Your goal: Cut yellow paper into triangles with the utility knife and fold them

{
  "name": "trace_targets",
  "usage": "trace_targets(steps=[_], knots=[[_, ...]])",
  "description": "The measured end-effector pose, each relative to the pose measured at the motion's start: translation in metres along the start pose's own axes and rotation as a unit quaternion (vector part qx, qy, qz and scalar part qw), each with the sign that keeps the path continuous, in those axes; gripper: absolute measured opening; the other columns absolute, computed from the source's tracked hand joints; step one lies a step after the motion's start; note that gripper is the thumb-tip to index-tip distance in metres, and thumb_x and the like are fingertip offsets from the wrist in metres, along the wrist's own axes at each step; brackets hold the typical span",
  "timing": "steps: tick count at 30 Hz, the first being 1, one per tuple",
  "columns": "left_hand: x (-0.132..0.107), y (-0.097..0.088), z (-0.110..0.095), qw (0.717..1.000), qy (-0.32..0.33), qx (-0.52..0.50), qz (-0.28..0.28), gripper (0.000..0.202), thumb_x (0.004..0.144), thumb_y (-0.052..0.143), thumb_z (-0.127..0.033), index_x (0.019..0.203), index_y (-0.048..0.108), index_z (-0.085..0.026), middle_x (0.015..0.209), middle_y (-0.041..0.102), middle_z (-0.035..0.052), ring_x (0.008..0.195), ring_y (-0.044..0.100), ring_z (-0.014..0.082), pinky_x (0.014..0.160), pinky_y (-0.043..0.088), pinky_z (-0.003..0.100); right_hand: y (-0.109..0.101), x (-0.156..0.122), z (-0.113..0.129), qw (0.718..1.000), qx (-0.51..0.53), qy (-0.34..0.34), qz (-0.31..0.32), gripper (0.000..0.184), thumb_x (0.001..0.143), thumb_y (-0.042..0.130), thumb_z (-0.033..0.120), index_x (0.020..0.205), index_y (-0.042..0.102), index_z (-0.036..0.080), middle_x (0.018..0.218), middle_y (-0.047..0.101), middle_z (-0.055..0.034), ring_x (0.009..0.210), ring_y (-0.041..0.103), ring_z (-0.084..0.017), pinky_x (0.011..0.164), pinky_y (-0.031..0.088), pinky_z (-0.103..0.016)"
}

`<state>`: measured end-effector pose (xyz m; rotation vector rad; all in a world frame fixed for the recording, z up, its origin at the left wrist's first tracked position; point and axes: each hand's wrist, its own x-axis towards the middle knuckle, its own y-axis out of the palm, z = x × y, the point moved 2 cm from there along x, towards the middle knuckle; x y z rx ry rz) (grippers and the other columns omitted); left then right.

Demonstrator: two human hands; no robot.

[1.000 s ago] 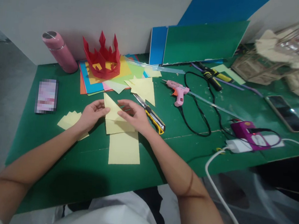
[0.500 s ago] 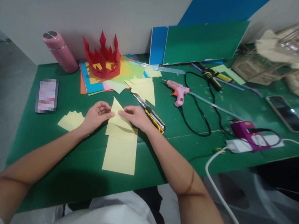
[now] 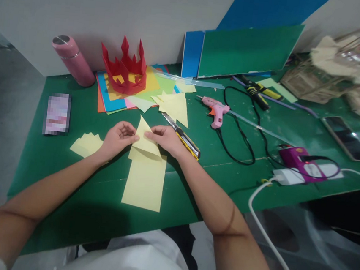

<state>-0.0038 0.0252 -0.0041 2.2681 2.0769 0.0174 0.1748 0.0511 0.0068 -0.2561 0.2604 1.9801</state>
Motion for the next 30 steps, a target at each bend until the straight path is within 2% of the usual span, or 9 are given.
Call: trace_targets(steps=[8,17,30], knots=[[-0.0024,0.0027,0.0045,0.999,-0.01,0.035,0.038,0.037,0.063,0.082,-0.031,0.084,0.054,-0.016,0.079,0.061,-0.0002,0.072,0.059,0.0096,0.065,0.051,0.022,0.002,0.0029,-0.0028,1.0,0.013,0.004,-0.022,0.035,0.054,0.084,0.043,0.069,0.067,0.016,0.065,0.065,0.0015,0.056,0.053,-0.01,0.055,0.041,-0.024],[-0.0025,0.0017,0.0063,0.998,-0.009,0.045,0.037,0.036,0.063,0.082,-0.03,0.083,0.055,-0.016,0.079,0.061,-0.0005,0.071,0.059,0.0095,0.064,0.052,0.022,0.0005,0.0045,-0.0072,0.999,0.015,0.0,-0.038,0.036,0.051,0.086,0.039,0.062,0.061,0.016,0.06,0.06,0.0038,0.053,0.048,-0.007,0.052,0.036,-0.022],[-0.0041,0.0007,0.0035,0.997,-0.004,0.069,0.032,0.034,0.062,0.081,-0.034,0.077,0.056,-0.016,0.077,0.065,-0.0007,0.067,0.061,0.0099,0.065,0.053,0.024,0.0009,0.0031,-0.006,0.999,-0.004,-0.009,-0.043,0.04,0.052,0.084,0.045,0.062,0.058,0.016,0.059,0.058,0.0038,0.052,0.046,-0.007,0.049,0.034,-0.022]])
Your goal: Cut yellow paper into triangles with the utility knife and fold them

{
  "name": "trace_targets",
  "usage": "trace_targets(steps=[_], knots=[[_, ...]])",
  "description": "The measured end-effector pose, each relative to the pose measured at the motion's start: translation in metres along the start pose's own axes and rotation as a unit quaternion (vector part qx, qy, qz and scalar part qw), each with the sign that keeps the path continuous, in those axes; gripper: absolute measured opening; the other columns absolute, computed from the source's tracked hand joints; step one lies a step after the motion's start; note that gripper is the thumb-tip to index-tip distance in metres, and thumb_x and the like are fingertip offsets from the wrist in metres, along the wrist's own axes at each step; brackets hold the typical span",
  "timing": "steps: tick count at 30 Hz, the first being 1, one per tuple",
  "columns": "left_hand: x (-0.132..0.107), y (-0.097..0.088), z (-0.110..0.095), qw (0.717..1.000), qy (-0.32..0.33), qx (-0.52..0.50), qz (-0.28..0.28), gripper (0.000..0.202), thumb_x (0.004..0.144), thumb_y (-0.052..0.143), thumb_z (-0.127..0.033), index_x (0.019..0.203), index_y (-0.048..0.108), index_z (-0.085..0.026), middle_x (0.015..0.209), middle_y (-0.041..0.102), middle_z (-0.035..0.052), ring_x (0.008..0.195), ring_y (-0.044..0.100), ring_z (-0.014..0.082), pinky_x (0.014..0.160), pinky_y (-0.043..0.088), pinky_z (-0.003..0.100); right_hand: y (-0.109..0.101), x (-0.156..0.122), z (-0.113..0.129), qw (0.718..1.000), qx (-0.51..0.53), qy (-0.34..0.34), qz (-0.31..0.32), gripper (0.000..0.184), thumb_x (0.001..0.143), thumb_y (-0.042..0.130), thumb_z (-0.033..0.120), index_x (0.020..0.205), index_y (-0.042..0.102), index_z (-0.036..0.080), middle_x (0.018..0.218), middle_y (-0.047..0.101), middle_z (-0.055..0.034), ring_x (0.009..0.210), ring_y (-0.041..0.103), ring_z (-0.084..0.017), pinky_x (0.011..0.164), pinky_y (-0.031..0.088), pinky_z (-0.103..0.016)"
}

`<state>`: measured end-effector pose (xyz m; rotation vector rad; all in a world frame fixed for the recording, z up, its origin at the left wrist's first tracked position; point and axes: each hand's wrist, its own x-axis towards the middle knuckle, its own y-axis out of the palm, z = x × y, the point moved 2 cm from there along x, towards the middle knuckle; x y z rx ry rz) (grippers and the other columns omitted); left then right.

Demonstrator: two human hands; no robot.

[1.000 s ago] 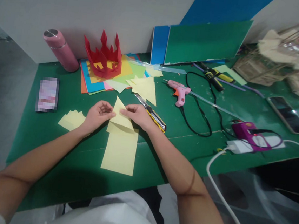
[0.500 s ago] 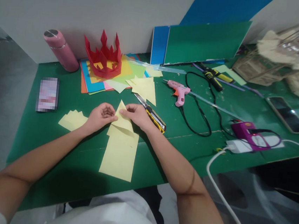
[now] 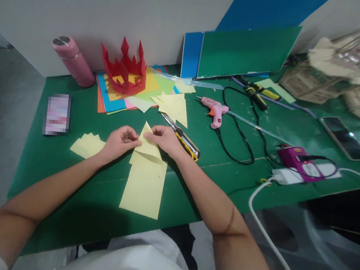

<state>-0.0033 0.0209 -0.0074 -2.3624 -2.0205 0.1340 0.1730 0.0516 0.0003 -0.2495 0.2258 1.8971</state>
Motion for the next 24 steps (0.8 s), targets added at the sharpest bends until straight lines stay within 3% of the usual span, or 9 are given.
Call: trace_targets(steps=[8,12,17,24], knots=[[-0.0004,-0.0001,-0.0006,1.0,0.005,0.011,-0.004,0.032,0.062,0.081,-0.034,0.076,0.058,-0.017,0.075,0.065,-0.0009,0.067,0.061,0.0106,0.065,0.054,0.024,0.0003,0.0005,0.0001,1.0,-0.011,0.003,-0.002,0.04,0.052,0.085,0.043,0.061,0.057,0.016,0.058,0.056,0.0047,0.051,0.044,-0.006,0.049,0.032,-0.021],[-0.0015,-0.0009,-0.003,0.998,0.036,0.06,-0.001,0.018,0.069,0.076,-0.03,0.075,0.065,-0.017,0.075,0.068,0.0002,0.069,0.063,0.0124,0.067,0.053,0.026,0.0009,0.0012,-0.0014,1.0,-0.017,0.003,-0.001,0.04,0.053,0.084,0.045,0.062,0.057,0.016,0.058,0.056,0.0043,0.051,0.045,-0.007,0.049,0.034,-0.022],[-0.0026,-0.0015,-0.0081,0.985,0.107,0.132,0.028,0.008,0.077,0.069,-0.023,0.083,0.074,-0.02,0.092,0.074,0.0033,0.085,0.067,0.016,0.082,0.053,0.03,0.0013,0.0003,0.0007,1.0,-0.009,-0.006,0.008,0.04,0.056,0.082,0.049,0.066,0.059,0.017,0.06,0.059,0.0029,0.054,0.048,-0.009,0.052,0.037,-0.023],[-0.0033,-0.0024,-0.0044,0.978,0.102,0.176,0.054,0.017,0.079,0.066,-0.023,0.093,0.075,-0.023,0.106,0.071,0.0051,0.089,0.066,0.0172,0.076,0.054,0.029,-0.0002,0.001,0.0035,0.999,-0.019,-0.04,-0.003,0.036,0.063,0.077,0.051,0.068,0.063,0.018,0.06,0.056,0.004,0.054,0.044,-0.008,0.054,0.036,-0.024]])
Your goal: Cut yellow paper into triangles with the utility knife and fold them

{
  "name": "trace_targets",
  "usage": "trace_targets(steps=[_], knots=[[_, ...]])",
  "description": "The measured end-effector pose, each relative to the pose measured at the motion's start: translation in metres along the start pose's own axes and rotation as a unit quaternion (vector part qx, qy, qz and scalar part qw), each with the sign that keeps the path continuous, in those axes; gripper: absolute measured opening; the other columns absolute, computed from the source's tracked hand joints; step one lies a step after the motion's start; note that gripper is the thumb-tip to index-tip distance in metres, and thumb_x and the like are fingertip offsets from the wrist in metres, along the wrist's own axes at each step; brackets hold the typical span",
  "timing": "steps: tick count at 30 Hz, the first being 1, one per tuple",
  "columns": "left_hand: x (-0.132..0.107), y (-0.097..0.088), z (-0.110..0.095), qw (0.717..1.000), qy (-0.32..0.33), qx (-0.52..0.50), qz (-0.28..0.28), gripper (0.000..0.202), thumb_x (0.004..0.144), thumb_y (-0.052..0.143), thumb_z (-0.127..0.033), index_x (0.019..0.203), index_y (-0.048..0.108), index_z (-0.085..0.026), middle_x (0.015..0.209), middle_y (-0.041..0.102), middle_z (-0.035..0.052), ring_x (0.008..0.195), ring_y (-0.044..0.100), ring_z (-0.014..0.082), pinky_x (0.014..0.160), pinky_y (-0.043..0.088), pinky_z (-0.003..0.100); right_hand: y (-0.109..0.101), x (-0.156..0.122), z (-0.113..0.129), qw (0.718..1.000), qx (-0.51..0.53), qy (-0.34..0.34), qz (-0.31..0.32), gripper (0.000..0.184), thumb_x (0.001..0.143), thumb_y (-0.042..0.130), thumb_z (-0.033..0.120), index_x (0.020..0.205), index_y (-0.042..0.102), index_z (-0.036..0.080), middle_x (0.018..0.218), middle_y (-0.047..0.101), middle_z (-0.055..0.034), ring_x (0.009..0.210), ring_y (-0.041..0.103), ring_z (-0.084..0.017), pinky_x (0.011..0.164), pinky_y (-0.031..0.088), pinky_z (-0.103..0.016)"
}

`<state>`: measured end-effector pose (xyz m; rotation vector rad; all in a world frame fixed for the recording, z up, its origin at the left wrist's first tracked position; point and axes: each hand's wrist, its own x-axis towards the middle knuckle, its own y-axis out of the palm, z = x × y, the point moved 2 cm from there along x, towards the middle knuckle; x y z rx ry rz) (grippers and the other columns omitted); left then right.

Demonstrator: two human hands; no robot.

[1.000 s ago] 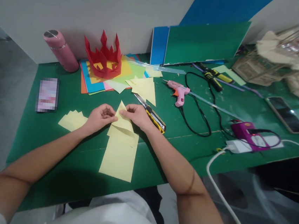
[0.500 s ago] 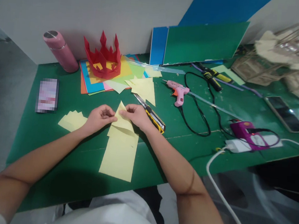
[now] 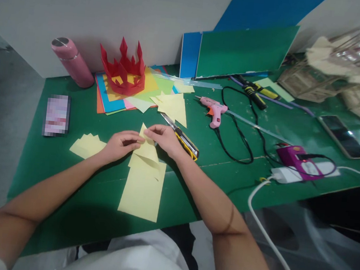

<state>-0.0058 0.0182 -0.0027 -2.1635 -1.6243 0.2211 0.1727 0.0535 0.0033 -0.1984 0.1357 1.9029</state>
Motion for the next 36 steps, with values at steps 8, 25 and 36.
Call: trace_targets(steps=[8,25,36], knots=[[0.0,-0.0002,-0.0035,0.999,0.008,-0.006,0.054,0.024,0.08,0.061,-0.021,0.102,0.072,-0.021,0.111,0.068,0.0065,0.071,0.06,0.0118,0.065,0.05,0.024,-0.0004,0.0009,0.0004,1.0,0.001,-0.012,0.006,0.037,0.062,0.077,0.053,0.069,0.064,0.019,0.061,0.057,0.0031,0.054,0.045,-0.008,0.054,0.038,-0.025],[0.0012,0.0006,-0.0026,0.997,0.006,-0.044,0.056,0.026,0.077,0.07,-0.028,0.102,0.073,-0.022,0.107,0.069,0.0064,0.065,0.054,0.01,0.062,0.048,0.023,-0.0004,0.0014,-0.0023,1.0,0.013,-0.009,-0.004,0.031,0.06,0.08,0.046,0.067,0.067,0.018,0.062,0.061,0.0025,0.056,0.045,-0.008,0.054,0.038,-0.024],[0.0018,-0.001,-0.0081,0.995,0.03,-0.011,0.099,0.029,0.08,0.062,-0.018,0.106,0.071,-0.024,0.114,0.067,0.0059,0.064,0.052,0.0096,0.064,0.048,0.024,-0.0024,0.0009,0.0011,0.999,0.033,0.004,0.01,0.029,0.058,0.081,0.043,0.071,0.069,0.019,0.065,0.063,0.0016,0.058,0.05,-0.009,0.059,0.041,-0.026]])
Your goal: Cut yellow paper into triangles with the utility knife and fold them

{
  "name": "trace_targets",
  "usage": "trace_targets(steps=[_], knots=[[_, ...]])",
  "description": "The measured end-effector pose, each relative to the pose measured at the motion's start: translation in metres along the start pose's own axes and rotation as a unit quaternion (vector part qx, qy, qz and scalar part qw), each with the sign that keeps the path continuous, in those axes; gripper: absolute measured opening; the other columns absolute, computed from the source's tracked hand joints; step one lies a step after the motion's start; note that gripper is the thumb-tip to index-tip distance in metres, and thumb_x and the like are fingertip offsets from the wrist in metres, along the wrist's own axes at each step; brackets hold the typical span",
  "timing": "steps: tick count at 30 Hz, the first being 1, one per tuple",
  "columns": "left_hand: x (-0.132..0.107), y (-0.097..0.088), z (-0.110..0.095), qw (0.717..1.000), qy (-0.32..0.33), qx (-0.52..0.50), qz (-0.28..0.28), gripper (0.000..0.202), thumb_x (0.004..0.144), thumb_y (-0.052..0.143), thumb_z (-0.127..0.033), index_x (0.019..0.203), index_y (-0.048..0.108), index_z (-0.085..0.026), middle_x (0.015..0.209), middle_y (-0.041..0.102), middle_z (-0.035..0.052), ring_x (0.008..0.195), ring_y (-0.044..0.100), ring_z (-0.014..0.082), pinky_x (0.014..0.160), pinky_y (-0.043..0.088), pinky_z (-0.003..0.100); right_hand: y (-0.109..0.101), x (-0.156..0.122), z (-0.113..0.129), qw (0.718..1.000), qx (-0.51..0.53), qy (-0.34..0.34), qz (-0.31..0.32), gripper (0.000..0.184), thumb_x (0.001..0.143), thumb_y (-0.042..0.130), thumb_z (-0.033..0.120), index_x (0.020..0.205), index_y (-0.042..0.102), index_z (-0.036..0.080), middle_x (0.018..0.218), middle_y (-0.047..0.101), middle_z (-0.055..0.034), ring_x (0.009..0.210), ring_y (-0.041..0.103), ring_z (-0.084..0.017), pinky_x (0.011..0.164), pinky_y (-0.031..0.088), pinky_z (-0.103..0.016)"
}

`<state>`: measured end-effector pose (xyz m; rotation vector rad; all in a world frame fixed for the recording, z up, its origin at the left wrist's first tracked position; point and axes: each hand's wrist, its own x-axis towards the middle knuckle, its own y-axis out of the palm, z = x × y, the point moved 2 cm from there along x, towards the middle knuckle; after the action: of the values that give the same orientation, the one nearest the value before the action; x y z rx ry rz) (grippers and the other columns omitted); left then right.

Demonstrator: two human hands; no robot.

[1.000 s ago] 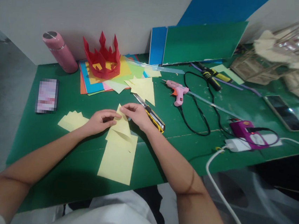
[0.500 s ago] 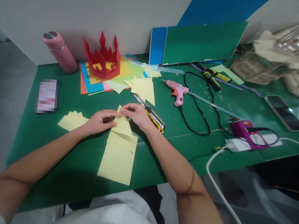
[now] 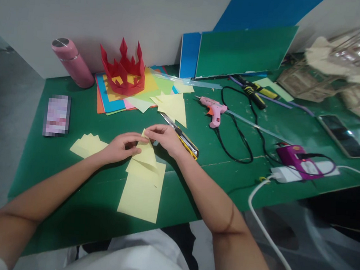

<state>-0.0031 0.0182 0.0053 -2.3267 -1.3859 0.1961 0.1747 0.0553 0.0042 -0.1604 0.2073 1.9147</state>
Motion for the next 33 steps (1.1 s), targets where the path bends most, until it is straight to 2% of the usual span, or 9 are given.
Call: trace_targets(steps=[8,17,27,33], knots=[[0.001,0.0012,0.0,1.0,-0.003,0.027,0.013,0.036,0.08,0.059,-0.016,0.114,0.069,-0.026,0.123,0.064,0.0058,0.063,0.053,0.0098,0.066,0.049,0.026,0.0011,0.0007,0.0015,1.0,0.014,0.004,-0.01,0.02,0.057,0.079,0.034,0.065,0.069,0.019,0.06,0.061,0.0024,0.057,0.049,-0.009,0.058,0.04,-0.025],[-0.0001,0.0033,-0.0012,0.998,0.011,0.058,0.018,0.04,0.079,0.058,-0.015,0.115,0.068,-0.03,0.124,0.064,0.0038,0.063,0.054,0.0101,0.065,0.048,0.026,0.0019,0.0007,0.0035,1.0,0.007,0.01,-0.006,0.012,0.059,0.069,0.031,0.057,0.064,0.019,0.054,0.055,0.0027,0.053,0.045,-0.009,0.054,0.037,-0.026],[-0.0005,0.003,-0.0026,0.997,0.0,0.069,0.03,0.039,0.082,0.058,-0.018,0.118,0.066,-0.029,0.126,0.062,0.0041,0.064,0.053,0.0106,0.068,0.048,0.027,0.0006,0.0018,-0.0017,1.0,0.019,-0.008,-0.006,0.02,0.064,0.076,0.037,0.068,0.068,0.019,0.06,0.058,0.0034,0.057,0.047,-0.008,0.06,0.04,-0.025],[-0.0006,0.0043,0.0003,1.0,-0.013,0.021,-0.011,0.043,0.081,0.059,-0.019,0.123,0.061,-0.027,0.122,0.06,0.0051,0.064,0.051,0.0089,0.064,0.048,0.023,0.0006,0.0023,-0.0019,0.999,0.028,-0.01,-0.011,0.034,0.065,0.077,0.05,0.077,0.068,0.019,0.068,0.06,0.0024,0.062,0.05,-0.009,0.065,0.043,-0.025]])
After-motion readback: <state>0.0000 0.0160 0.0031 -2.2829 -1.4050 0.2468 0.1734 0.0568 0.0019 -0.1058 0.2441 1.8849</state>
